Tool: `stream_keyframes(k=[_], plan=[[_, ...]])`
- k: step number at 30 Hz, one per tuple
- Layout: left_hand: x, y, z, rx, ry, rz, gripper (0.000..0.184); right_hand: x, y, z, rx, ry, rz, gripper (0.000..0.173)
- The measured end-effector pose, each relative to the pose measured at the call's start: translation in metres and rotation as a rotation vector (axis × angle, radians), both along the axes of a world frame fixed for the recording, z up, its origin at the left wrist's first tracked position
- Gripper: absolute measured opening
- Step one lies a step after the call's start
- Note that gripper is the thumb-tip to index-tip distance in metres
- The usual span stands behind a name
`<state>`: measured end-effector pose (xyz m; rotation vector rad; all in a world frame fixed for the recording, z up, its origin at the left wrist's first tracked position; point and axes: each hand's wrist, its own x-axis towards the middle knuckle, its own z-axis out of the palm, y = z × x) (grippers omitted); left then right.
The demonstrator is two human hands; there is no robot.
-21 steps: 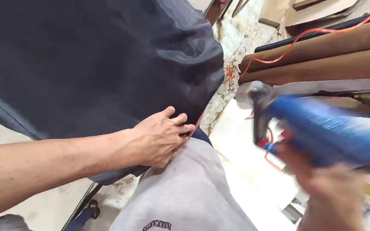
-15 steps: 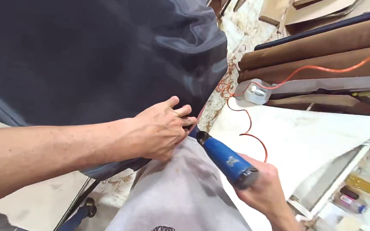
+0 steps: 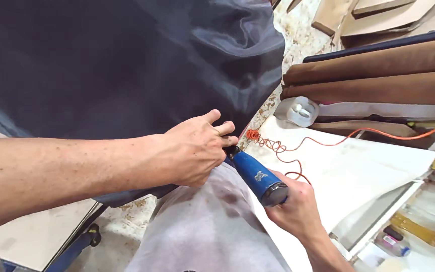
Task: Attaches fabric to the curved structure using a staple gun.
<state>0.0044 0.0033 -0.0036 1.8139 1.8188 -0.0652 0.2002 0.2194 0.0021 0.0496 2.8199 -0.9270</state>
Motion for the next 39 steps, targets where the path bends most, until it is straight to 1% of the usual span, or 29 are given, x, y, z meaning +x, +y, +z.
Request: stream_keyframes(k=[3,5,6,8,9,11,12,13,15,16,17,18,20,23,25,27,29,32,35,39], plan=[[-0.001,0.0,0.0,-0.005,-0.012,0.009,0.038,-0.001,-0.001,-0.001,0.04,-0.022,0.002,0.031],[0.0,0.0,-0.002,0.014,-0.015,0.008,0.039,0.004,0.002,0.002,0.037,-0.018,-0.025,0.031],[-0.001,0.0,-0.002,0.026,-0.01,-0.003,0.04,0.008,0.006,0.003,0.005,0.005,-0.063,0.032],[0.0,-0.002,-0.004,0.041,-0.004,-0.007,0.042,0.025,0.017,0.01,-0.129,0.032,-0.167,0.037],[0.001,-0.004,-0.006,0.054,0.003,-0.003,0.041,0.034,0.022,0.014,-0.183,0.047,-0.23,0.037],[0.001,-0.006,-0.009,0.097,-0.016,0.022,0.037,0.051,0.027,0.022,-0.228,0.077,-0.362,0.029],[0.001,-0.009,-0.01,0.155,-0.049,0.059,0.034,0.06,0.026,0.025,-0.25,0.081,-0.425,0.029],[0.001,-0.015,-0.009,0.258,-0.085,0.132,0.031,0.066,0.023,0.026,-0.279,0.081,-0.479,0.029],[0.01,-0.032,0.002,0.481,-0.073,0.365,0.028,0.069,0.021,0.02,-0.357,0.089,-0.555,0.027],[0.025,-0.04,0.009,0.554,-0.043,0.51,0.027,0.072,0.019,0.016,-0.386,0.076,-0.576,0.025],[0.046,-0.047,0.013,0.58,0.002,0.654,0.027,0.074,0.019,0.01,-0.406,0.06,-0.581,0.023],[0.069,-0.052,0.013,0.56,0.058,0.78,0.03,0.073,0.021,0.002,-0.418,0.041,-0.575,0.022],[0.113,-0.053,0.0,0.514,0.159,0.97,0.035,0.062,0.026,-0.013,-0.435,-0.004,-0.545,0.019],[0.152,-0.042,-0.028,0.426,0.307,1.111,0.039,0.044,0.034,-0.033,-0.467,-0.063,-0.43,0.017],[0.159,-0.035,-0.038,0.373,0.383,1.133,0.041,0.034,0.043,-0.044,-0.445,-0.072,-0.328,0.022],[0.162,-0.032,-0.044,0.353,0.431,1.123,0.039,0.029,0.05,-0.051,-0.38,-0.07,-0.262,0.026],[0.162,-0.033,-0.046,0.396,0.465,1.097,0.034,0.031,0.052,-0.053,-0.313,-0.058,-0.236,0.028],[0.16,-0.037,-0.05,0.489,0.494,1.043,0.027,0.048,0.047,-0.054,-0.239,-0.053,-0.269,0.029],[0.155,-0.042,-0.058,0.633,0.483,0.996,0.021,0.075,0.032,-0.057,-0.223,-0.038,-0.348,0.03],[0.15,-0.052,-0.072,0.81,0.417,0.935,0.021,0.117,-0.005,-0.061,-0.243,-0.049,-0.471,0.027]])
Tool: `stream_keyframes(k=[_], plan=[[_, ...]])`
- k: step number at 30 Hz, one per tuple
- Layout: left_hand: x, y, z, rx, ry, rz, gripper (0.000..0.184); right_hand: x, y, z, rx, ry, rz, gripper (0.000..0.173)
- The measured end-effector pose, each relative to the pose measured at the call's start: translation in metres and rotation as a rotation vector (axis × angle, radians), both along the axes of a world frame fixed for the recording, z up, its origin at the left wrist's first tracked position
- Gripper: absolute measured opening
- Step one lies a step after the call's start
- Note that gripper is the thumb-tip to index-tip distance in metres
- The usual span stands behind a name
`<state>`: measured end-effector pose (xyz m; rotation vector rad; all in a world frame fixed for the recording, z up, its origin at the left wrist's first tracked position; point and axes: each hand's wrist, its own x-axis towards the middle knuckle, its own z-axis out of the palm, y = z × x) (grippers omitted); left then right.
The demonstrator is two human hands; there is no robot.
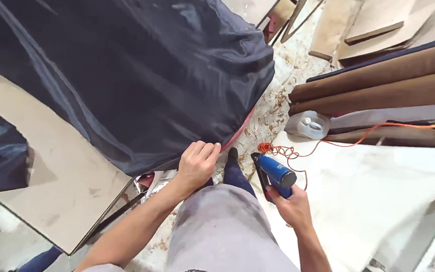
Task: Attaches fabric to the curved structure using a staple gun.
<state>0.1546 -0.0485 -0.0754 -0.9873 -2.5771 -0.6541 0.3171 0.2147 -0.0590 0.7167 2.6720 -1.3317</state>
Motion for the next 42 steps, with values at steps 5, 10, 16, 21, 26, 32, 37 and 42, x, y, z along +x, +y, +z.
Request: stream_keyframes(k=[5,10,16,21,26,32,37,42], plan=[[-0.004,-0.007,-0.019,0.087,0.1,-0.12,0.023,0.032,-0.036,-0.004,-0.036,-0.074,-0.063,0.024],[-0.004,-0.005,-0.018,0.04,0.109,-0.136,0.023,0.032,-0.045,-0.001,-0.011,-0.073,0.0,0.026],[-0.007,-0.006,0.01,-0.151,-0.14,-0.109,0.028,0.02,-0.038,0.003,-0.033,0.0,0.022,0.024],[-0.068,-0.003,0.067,-0.065,-0.424,-0.296,0.03,0.014,-0.027,0.002,-0.007,0.032,0.057,0.026],[-0.131,0.012,0.023,-0.235,-0.227,-0.664,0.031,0.014,-0.021,-0.006,-0.011,0.0,0.083,0.028],[-0.14,0.016,0.001,-0.279,-0.241,-0.753,0.049,0.015,-0.019,-0.016,-0.032,-0.022,0.116,0.036],[-0.144,0.021,0.004,-0.319,-0.252,-0.751,0.052,0.006,-0.023,-0.019,-0.043,-0.045,0.14,0.035],[-0.14,0.012,0.007,-0.131,-0.239,-0.674,0.054,-0.004,-0.025,-0.012,-0.028,-0.023,0.15,0.037]])
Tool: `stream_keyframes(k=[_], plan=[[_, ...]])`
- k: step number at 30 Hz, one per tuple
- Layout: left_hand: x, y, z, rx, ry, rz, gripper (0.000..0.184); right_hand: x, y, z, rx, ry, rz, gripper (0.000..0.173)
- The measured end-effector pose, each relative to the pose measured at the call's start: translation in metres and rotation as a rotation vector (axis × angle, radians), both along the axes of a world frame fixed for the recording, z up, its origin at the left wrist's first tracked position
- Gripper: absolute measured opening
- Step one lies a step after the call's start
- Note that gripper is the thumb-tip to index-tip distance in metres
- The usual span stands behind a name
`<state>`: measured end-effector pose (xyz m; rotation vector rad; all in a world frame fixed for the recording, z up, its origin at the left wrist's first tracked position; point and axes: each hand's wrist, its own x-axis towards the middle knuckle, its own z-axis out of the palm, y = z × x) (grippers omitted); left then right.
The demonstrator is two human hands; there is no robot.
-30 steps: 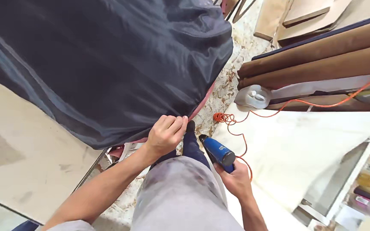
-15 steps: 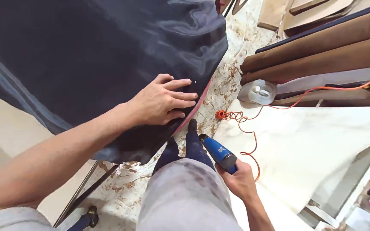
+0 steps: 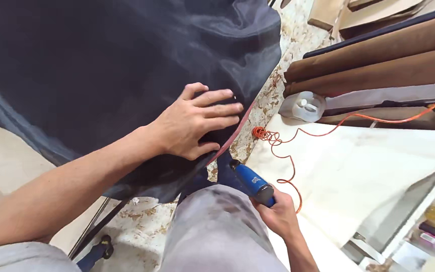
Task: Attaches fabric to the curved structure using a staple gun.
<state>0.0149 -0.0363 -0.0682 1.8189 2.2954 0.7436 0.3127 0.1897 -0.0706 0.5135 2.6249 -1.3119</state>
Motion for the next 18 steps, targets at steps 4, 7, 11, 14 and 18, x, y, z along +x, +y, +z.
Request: stream_keyframes(k=[4,7,11,14,18], plan=[[0.027,-0.025,0.034,0.162,-0.098,0.365,0.028,0.0,0.0,0.006,0.005,0.016,-0.056,0.032],[0.074,-0.035,0.051,0.101,-0.112,0.579,0.025,-0.003,0.005,0.015,0.061,0.04,-0.13,0.025],[0.125,-0.01,0.039,-0.024,-0.037,0.68,0.033,-0.034,0.029,0.047,0.358,0.164,-0.083,0.032],[0.138,0.026,0.011,-0.082,0.08,0.729,0.036,-0.073,0.053,0.075,0.448,0.281,-0.008,0.038],[0.136,0.054,-0.012,-0.149,0.218,0.845,0.04,-0.127,0.063,0.078,0.287,0.426,0.045,0.031]])
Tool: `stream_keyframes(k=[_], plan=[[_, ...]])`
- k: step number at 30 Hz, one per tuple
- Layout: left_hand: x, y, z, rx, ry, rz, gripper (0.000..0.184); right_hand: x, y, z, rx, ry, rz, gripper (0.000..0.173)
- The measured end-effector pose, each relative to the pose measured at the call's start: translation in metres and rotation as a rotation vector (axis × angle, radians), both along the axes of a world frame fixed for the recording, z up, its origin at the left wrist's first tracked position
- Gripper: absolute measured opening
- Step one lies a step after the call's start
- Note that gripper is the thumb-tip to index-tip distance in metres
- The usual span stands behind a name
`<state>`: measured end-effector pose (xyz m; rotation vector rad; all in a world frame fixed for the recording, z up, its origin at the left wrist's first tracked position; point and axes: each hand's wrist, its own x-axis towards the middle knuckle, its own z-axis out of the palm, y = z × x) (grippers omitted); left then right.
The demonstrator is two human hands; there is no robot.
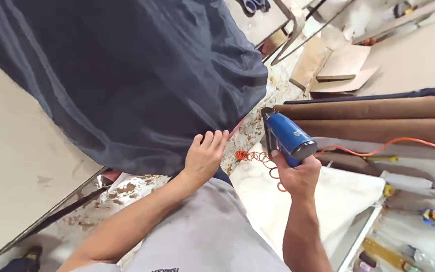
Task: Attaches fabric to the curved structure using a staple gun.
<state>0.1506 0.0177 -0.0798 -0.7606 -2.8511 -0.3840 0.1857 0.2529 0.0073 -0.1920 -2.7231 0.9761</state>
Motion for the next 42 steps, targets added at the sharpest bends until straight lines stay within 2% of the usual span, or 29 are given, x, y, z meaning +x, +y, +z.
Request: stream_keyframes(k=[4,6,11,15,19,22,25,29,32,35,37,39,42], plan=[[0.007,0.0,-0.006,-0.066,0.065,0.033,0.045,-0.011,0.005,-0.021,-0.227,-0.07,0.101,0.024],[0.008,-0.001,-0.004,-0.107,0.084,0.035,0.043,-0.009,0.009,-0.031,-0.263,-0.116,0.113,0.023],[0.009,0.0,-0.002,-0.126,0.057,0.057,0.047,-0.012,0.029,-0.037,-0.105,-0.127,0.121,0.03],[0.009,-0.002,0.003,0.101,0.067,0.156,0.032,-0.051,0.034,-0.019,0.019,-0.086,0.298,0.042],[0.006,0.006,0.005,0.205,0.037,0.187,0.02,-0.104,0.018,-0.01,0.035,-0.089,0.518,0.06],[0.005,0.007,0.002,0.253,0.011,0.214,0.02,-0.125,-0.001,-0.013,0.055,-0.089,0.62,0.061],[0.007,0.008,0.003,0.311,-0.006,0.23,0.017,-0.123,-0.011,-0.016,0.116,-0.064,0.621,0.061],[-0.021,-0.022,0.033,0.415,-0.203,0.029,0.021,-0.112,0.005,-0.009,0.1,-0.049,0.542,0.049],[-0.063,-0.05,0.055,0.24,-0.214,-0.243,0.025,-0.087,0.025,-0.01,-0.019,-0.08,0.393,0.035],[-0.094,-0.052,0.047,0.124,-0.197,-0.496,0.026,-0.049,0.036,-0.019,-0.242,-0.067,0.27,0.039],[-0.106,-0.046,0.034,0.121,-0.22,-0.624,0.026,-0.019,0.036,-0.025,-0.326,-0.075,0.203,0.039],[-0.12,-0.04,0.021,0.113,-0.229,-0.737,0.027,0.007,0.03,-0.03,-0.333,-0.097,0.131,0.033],[-0.134,-0.037,0.01,0.071,-0.266,-0.838,0.033,0.042,0.012,-0.03,-0.281,-0.153,0.028,0.034]])
